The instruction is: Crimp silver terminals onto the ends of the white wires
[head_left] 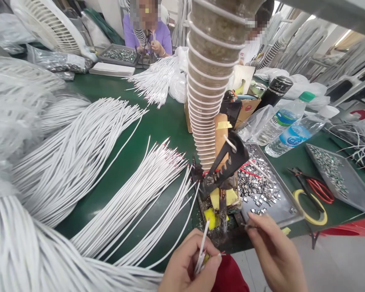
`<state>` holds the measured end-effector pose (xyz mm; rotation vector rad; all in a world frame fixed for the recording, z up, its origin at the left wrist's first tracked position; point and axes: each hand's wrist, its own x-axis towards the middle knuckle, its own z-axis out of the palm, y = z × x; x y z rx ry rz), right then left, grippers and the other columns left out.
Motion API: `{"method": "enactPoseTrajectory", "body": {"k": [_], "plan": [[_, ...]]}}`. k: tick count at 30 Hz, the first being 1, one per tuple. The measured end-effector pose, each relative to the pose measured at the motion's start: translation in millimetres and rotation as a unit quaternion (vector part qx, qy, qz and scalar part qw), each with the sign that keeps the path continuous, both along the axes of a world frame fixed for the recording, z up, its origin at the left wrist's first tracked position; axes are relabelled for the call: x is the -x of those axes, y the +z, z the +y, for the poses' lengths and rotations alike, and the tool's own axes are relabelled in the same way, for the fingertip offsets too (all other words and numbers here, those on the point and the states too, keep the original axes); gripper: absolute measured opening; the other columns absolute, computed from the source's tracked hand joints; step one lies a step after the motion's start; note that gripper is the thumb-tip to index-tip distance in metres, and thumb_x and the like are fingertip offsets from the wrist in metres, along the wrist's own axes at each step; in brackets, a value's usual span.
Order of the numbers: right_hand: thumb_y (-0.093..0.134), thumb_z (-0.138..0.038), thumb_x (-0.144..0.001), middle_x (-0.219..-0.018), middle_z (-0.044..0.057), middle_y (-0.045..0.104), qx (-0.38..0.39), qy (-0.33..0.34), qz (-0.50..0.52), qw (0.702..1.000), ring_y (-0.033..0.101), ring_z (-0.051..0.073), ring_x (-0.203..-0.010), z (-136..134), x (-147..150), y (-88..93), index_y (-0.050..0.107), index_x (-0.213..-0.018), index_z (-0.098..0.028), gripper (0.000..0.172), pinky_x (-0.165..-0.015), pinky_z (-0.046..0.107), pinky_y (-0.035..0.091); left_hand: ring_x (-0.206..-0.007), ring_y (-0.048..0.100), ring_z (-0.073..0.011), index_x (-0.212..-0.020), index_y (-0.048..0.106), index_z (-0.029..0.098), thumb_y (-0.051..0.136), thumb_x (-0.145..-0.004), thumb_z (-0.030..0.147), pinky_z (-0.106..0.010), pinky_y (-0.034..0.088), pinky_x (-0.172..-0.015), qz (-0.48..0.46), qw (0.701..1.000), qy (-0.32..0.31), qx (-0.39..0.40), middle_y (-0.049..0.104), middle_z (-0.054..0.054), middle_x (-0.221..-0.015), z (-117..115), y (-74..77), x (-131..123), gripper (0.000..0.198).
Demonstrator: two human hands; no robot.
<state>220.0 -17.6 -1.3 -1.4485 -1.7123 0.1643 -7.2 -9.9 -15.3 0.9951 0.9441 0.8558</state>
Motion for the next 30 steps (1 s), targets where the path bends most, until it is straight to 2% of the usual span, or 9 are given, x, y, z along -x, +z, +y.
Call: {"method": "enactPoseTrajectory", "body": {"k": [3, 5, 7, 9, 11, 14, 19, 23, 30], "plan": [[0.066, -0.022, -0.102, -0.081, -0.001, 0.076, -0.012, 0.039, 0.026, 0.999, 0.075, 0.012, -0.069, -3, 18, 3.6, 0.070, -0.101, -0.024, 0.004, -0.078, 0.022, 0.063, -0.076, 0.051, -0.0186, -0.081, 0.074, 0.022, 0.075, -0.097, 0.035, -0.028, 0.041, -0.073, -0.003, 1.000, 0.016, -0.015, 0.059, 0.000, -0.087, 5, 7.6, -2, 0.021], [0.065, -0.016, -0.100, -0.081, -0.002, 0.076, -0.032, 0.078, 0.030, 0.996, 0.075, 0.011, -0.070, -4, 23, 7.3, 0.068, -0.094, -0.024, 0.010, -0.085, 0.023, 0.063, -0.080, 0.054, -0.0191, -0.081, 0.075, 0.021, 0.076, -0.096, 0.031, -0.027, 0.043, -0.078, -0.014, 1.000, 0.025, -0.012, 0.061, -0.001, -0.091, 6, 11.3, -3, 0.018], [0.065, -0.010, -0.097, -0.085, 0.000, 0.078, -0.039, 0.111, 0.023, 0.993, 0.077, 0.012, -0.071, -5, 25, 10.0, 0.070, -0.098, -0.023, 0.014, -0.082, 0.025, 0.064, -0.085, 0.058, -0.0201, -0.080, 0.074, 0.021, 0.076, -0.096, 0.031, -0.028, 0.045, -0.084, -0.032, 0.999, 0.027, 0.000, 0.064, -0.002, -0.093, 7, 14.0, -4, 0.019], [0.068, -0.008, -0.094, -0.090, 0.003, 0.080, -0.036, 0.131, 0.013, 0.991, 0.078, 0.015, -0.072, -6, 24, 10.5, 0.071, -0.102, -0.023, 0.018, -0.073, 0.026, 0.065, -0.088, 0.061, -0.0210, -0.080, 0.072, 0.020, 0.075, -0.096, 0.033, -0.028, 0.047, -0.086, -0.056, 0.998, 0.018, 0.017, 0.067, -0.003, -0.093, 8, 16.2, -4, 0.021], [0.070, -0.008, -0.092, -0.091, 0.004, 0.081, -0.043, 0.123, 0.005, 0.991, 0.078, 0.017, -0.072, -7, 25, 10.0, 0.073, -0.103, -0.023, 0.018, -0.068, 0.026, 0.065, -0.086, 0.061, -0.0205, -0.079, 0.069, 0.020, 0.076, -0.095, 0.035, -0.027, 0.048, -0.084, -0.072, 0.997, 0.011, 0.036, 0.068, -0.004, -0.091, 9, 18.6, -5, 0.023], [0.069, -0.017, -0.099, -0.085, 0.003, 0.081, -0.077, 0.098, -0.006, 0.992, 0.078, 0.015, -0.067, -6, 31, 11.6, 0.076, -0.096, -0.022, 0.009, -0.064, 0.024, 0.065, -0.081, 0.061, -0.0182, -0.077, 0.068, 0.019, 0.082, -0.090, 0.030, -0.025, 0.049, -0.079, -0.077, 0.995, 0.011, 0.062, 0.070, -0.003, -0.089, 10, 23.5, -7, 0.022], [0.066, -0.025, -0.105, -0.079, 0.002, 0.082, -0.117, 0.082, -0.016, 0.990, 0.076, 0.013, -0.060, -3, 42, 17.5, 0.077, -0.091, -0.021, 0.018, -0.056, 0.022, 0.062, -0.079, 0.063, -0.0166, -0.074, 0.070, 0.018, 0.084, -0.081, 0.018, -0.023, 0.050, -0.078, -0.084, 0.991, 0.022, 0.099, 0.072, -0.003, -0.087, 11, 31.8, -11, 0.016], [0.064, -0.028, -0.106, -0.080, 0.003, 0.084, -0.100, 0.086, -0.051, 0.990, 0.076, 0.014, -0.059, -5, 37, 17.2, 0.079, -0.093, -0.023, 0.020, -0.055, 0.025, 0.061, -0.077, 0.062, -0.0161, -0.073, 0.068, 0.019, 0.080, -0.081, 0.014, -0.024, 0.050, -0.076, -0.085, 0.991, 0.021, 0.103, 0.071, -0.002, -0.085, 11, 34.2, -12, 0.015], [0.070, -0.028, -0.103, -0.087, 0.003, 0.086, -0.079, 0.085, -0.057, 0.992, 0.077, 0.015, -0.064, -12, 28, 9.0, 0.080, -0.099, -0.024, 0.011, -0.053, 0.027, 0.056, -0.072, 0.055, -0.0136, -0.076, 0.068, 0.017, 0.076, -0.087, 0.017, -0.023, 0.044, -0.070, -0.067, 0.995, 0.002, 0.071, 0.067, -0.001, -0.086, 12, 28.6, -8, 0.014]]}}
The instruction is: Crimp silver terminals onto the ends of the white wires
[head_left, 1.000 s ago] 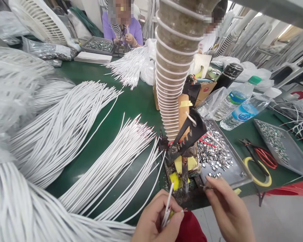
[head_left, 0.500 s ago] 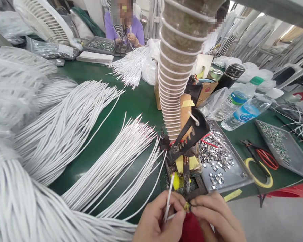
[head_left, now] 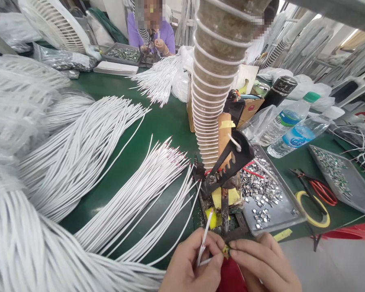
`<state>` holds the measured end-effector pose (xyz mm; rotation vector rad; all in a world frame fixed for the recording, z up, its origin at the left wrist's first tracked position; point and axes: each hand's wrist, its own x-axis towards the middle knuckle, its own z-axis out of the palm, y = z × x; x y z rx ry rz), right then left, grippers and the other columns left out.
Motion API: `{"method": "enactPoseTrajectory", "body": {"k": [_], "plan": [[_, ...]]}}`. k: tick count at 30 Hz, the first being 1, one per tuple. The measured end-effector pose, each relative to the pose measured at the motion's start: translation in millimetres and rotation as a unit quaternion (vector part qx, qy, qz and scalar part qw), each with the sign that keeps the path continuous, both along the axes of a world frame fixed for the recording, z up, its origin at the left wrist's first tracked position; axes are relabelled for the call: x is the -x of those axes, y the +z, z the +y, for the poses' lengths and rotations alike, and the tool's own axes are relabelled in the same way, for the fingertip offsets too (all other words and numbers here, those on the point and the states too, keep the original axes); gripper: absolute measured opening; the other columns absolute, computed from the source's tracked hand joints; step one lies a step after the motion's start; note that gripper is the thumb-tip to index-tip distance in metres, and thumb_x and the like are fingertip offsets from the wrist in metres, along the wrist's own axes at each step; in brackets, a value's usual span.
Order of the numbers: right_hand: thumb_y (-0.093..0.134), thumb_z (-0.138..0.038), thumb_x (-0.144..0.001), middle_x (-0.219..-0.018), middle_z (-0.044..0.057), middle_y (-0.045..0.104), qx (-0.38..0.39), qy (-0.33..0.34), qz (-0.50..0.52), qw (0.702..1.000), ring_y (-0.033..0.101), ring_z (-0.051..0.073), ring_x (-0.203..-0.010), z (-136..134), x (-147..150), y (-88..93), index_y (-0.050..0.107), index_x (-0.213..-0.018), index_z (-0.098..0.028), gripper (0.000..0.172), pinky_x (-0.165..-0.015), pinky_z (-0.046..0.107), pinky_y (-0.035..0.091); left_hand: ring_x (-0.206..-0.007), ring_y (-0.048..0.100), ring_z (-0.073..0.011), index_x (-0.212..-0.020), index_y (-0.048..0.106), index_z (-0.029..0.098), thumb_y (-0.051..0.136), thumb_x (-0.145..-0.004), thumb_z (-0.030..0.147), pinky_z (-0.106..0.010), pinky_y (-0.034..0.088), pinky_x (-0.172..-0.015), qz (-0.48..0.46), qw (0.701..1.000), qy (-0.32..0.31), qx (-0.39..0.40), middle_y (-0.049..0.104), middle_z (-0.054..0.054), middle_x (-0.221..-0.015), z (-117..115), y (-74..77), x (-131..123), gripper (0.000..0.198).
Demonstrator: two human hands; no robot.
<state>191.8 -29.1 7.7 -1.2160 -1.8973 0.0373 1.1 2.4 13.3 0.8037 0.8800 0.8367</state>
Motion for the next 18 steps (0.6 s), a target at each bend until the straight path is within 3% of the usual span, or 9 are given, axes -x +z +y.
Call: {"method": "enactPoseTrajectory", "body": {"k": [6, 10, 14, 18], "plan": [[0.064, -0.031, -0.106, -0.084, 0.001, 0.086, -0.050, -0.015, -0.017, 0.998, 0.072, 0.014, -0.059, -2, -1, -11.6, 0.080, -0.099, -0.025, 0.019, -0.049, 0.030, 0.049, -0.072, 0.057, -0.0126, -0.075, 0.067, 0.016, 0.077, -0.084, 0.014, -0.020, 0.046, -0.070, -0.008, 1.000, 0.002, 0.025, 0.068, 0.000, -0.084, 1, 2.7, -2, 0.014], [0.069, -0.030, -0.103, -0.089, 0.004, 0.084, -0.026, -0.004, -0.058, 0.998, 0.064, 0.014, -0.057, -3, -6, -4.8, 0.081, -0.103, -0.025, 0.013, -0.051, 0.029, 0.052, -0.077, 0.064, -0.0151, -0.074, 0.068, 0.017, 0.077, -0.081, 0.012, -0.022, 0.049, -0.076, -0.001, 0.999, 0.020, 0.035, 0.072, -0.001, -0.086, 1, 4.0, -4, 0.012], [0.070, -0.015, -0.098, -0.087, 0.005, 0.075, -0.008, -0.053, -0.059, 0.997, 0.067, 0.015, -0.067, -9, -8, -1.9, 0.080, -0.105, -0.024, 0.016, -0.061, 0.028, 0.058, -0.078, 0.065, -0.0160, -0.072, 0.068, 0.018, 0.078, -0.081, 0.013, -0.023, 0.049, -0.077, 0.010, 0.999, 0.032, 0.036, 0.073, -0.001, -0.085, 4, 5.9, -5, 0.013], [0.065, -0.011, -0.098, -0.091, 0.005, 0.077, -0.017, -0.097, -0.060, 0.993, 0.077, 0.017, -0.077, -16, -5, -14.4, 0.076, -0.102, -0.024, 0.018, -0.080, 0.032, 0.064, -0.078, 0.064, -0.0160, -0.071, 0.067, 0.018, 0.078, -0.079, 0.013, -0.023, 0.049, -0.077, 0.014, 0.998, 0.042, 0.052, 0.073, 0.000, -0.085, 6, 10.0, -6, 0.015]]}}
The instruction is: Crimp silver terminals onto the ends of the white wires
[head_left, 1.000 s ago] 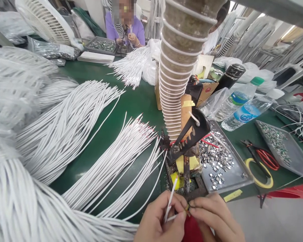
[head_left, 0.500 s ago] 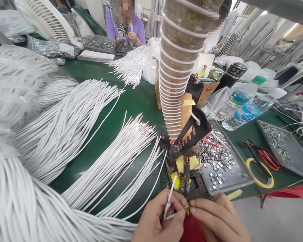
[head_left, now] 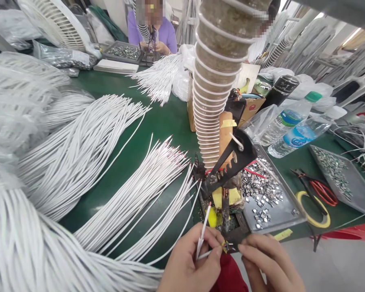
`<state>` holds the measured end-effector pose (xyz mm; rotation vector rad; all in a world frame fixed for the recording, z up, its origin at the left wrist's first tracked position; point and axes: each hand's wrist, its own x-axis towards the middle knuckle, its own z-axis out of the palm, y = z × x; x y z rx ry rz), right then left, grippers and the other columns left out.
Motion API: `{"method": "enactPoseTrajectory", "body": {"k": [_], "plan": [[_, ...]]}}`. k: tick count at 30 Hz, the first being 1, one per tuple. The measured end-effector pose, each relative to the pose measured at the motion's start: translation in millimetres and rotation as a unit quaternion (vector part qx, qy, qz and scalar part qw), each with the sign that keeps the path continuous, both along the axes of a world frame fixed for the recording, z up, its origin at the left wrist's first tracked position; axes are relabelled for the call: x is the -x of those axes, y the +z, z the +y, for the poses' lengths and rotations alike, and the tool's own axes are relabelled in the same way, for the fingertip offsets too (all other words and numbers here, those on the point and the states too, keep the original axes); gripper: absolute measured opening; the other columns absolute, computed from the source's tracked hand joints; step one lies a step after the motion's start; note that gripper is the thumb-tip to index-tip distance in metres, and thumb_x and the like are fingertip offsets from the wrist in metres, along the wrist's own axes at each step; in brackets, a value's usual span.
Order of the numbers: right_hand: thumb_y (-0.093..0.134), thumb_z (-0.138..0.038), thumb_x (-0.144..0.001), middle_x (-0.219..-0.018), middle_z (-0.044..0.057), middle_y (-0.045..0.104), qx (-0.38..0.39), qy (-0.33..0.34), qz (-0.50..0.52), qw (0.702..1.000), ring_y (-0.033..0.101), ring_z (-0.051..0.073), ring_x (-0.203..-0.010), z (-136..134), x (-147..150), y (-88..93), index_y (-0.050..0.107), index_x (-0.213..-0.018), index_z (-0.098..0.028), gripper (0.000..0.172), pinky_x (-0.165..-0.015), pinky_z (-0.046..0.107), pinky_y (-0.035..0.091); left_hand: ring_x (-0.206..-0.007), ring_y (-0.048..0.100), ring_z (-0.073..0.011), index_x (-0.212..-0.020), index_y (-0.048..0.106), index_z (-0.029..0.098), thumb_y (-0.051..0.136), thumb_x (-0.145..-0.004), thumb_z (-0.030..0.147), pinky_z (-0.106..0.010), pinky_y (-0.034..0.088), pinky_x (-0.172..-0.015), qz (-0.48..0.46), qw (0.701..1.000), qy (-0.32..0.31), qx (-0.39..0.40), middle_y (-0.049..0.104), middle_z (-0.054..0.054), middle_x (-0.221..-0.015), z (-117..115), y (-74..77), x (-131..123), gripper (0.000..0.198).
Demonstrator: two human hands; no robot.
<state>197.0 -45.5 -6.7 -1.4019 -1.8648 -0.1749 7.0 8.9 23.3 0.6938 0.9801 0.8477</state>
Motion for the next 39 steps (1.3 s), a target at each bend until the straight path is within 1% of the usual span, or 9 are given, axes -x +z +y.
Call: {"method": "enactPoseTrajectory", "body": {"k": [3, 9, 20, 25, 28, 31, 34, 37, 39], "plan": [[0.066, -0.012, -0.096, -0.096, 0.006, 0.082, 0.009, 0.033, -0.019, 0.999, 0.082, 0.018, -0.084, 1, 0, -7.8, 0.070, -0.099, -0.024, 0.013, -0.086, 0.030, 0.067, -0.076, 0.060, -0.0151, -0.072, 0.065, 0.018, 0.078, -0.081, 0.015, -0.023, 0.048, -0.076, 0.000, 1.000, 0.003, 0.001, 0.072, 0.000, -0.086, 2, 0.4, 0, 0.016], [0.065, -0.010, -0.094, -0.095, 0.007, 0.085, 0.012, 0.057, -0.019, 0.998, 0.084, 0.016, -0.082, 11, -2, -6.3, 0.067, -0.103, -0.023, 0.016, -0.080, 0.026, 0.069, -0.080, 0.062, -0.0169, -0.078, 0.065, 0.019, 0.076, -0.088, 0.019, -0.026, 0.050, -0.078, -0.016, 1.000, -0.002, -0.023, 0.075, -0.004, -0.095, 3, -6.0, 2, 0.015], [0.070, -0.013, -0.094, -0.087, 0.002, 0.084, -0.025, 0.007, -0.008, 1.000, 0.083, 0.015, -0.077, 11, 13, -4.4, 0.069, -0.098, -0.025, 0.012, -0.094, 0.029, 0.062, -0.084, 0.069, -0.0178, -0.075, 0.069, 0.019, 0.078, -0.084, 0.015, -0.023, 0.055, -0.081, -0.017, 0.999, 0.031, -0.031, 0.076, -0.003, -0.091, 1, 0.4, 0, 0.014], [0.067, -0.012, -0.097, -0.081, 0.001, 0.079, -0.042, 0.006, 0.005, 0.999, 0.079, 0.012, -0.070, 17, 20, 5.9, 0.068, -0.094, -0.024, 0.012, -0.081, 0.024, 0.064, -0.081, 0.070, -0.0176, -0.072, 0.068, 0.022, 0.078, -0.077, 0.011, -0.021, 0.057, -0.078, 0.011, 0.997, 0.065, -0.051, 0.076, -0.001, -0.087, -3, 3.8, -5, 0.016], [0.066, -0.007, -0.094, -0.084, 0.001, 0.075, -0.021, 0.048, 0.036, 0.998, 0.077, 0.011, -0.072, 22, 17, 10.7, 0.065, -0.096, -0.022, 0.015, -0.073, 0.021, 0.064, -0.079, 0.070, -0.0156, -0.073, 0.068, 0.023, 0.078, -0.076, 0.009, -0.018, 0.056, -0.076, 0.008, 0.996, 0.071, -0.054, 0.076, 0.001, -0.086, -5, 2.4, -7, 0.017], [0.067, -0.004, -0.092, -0.088, 0.001, 0.071, 0.015, 0.106, 0.067, 0.992, 0.074, 0.011, -0.076, 23, 12, 11.1, 0.064, -0.098, -0.021, 0.018, -0.073, 0.021, 0.063, -0.079, 0.069, -0.0147, -0.075, 0.067, 0.023, 0.079, -0.076, 0.009, -0.017, 0.055, -0.076, 0.002, 0.997, 0.057, -0.051, 0.075, 0.002, -0.085, -8, -3.4, -6, 0.018], [0.066, -0.012, -0.097, -0.089, 0.000, 0.064, -0.013, 0.088, 0.134, 0.987, 0.065, 0.011, -0.077, 19, 8, 7.7, 0.065, -0.092, -0.021, 0.011, -0.077, 0.023, 0.059, -0.080, 0.068, -0.0151, -0.078, 0.068, 0.022, 0.075, -0.083, 0.012, -0.018, 0.053, -0.077, 0.017, 0.996, 0.019, -0.081, 0.075, -0.001, -0.090, -12, -13.6, -3, 0.014], [0.073, -0.027, -0.100, -0.094, 0.001, 0.060, 0.013, 0.049, 0.178, 0.983, 0.063, 0.013, -0.083, 13, 4, 7.0, 0.070, -0.097, -0.022, 0.007, -0.088, 0.026, 0.057, -0.080, 0.065, -0.0157, -0.081, 0.069, 0.022, 0.066, -0.092, 0.014, -0.019, 0.052, -0.076, 0.066, 0.981, -0.046, -0.178, 0.072, -0.003, -0.096, -18, -26.4, 3, 0.014], [0.073, -0.033, -0.101, -0.096, 0.002, 0.061, 0.075, 0.052, 0.190, 0.978, 0.065, 0.014, -0.086, 11, 0, 11.6, 0.072, -0.108, -0.024, 0.012, -0.085, 0.025, 0.058, -0.083, 0.067, -0.0168, -0.086, 0.072, 0.023, 0.063, -0.096, 0.016, -0.020, 0.052, -0.079, 0.107, 0.960, -0.086, -0.243, 0.069, -0.003, -0.098, -21, -35.3, 7, 0.015]]}}
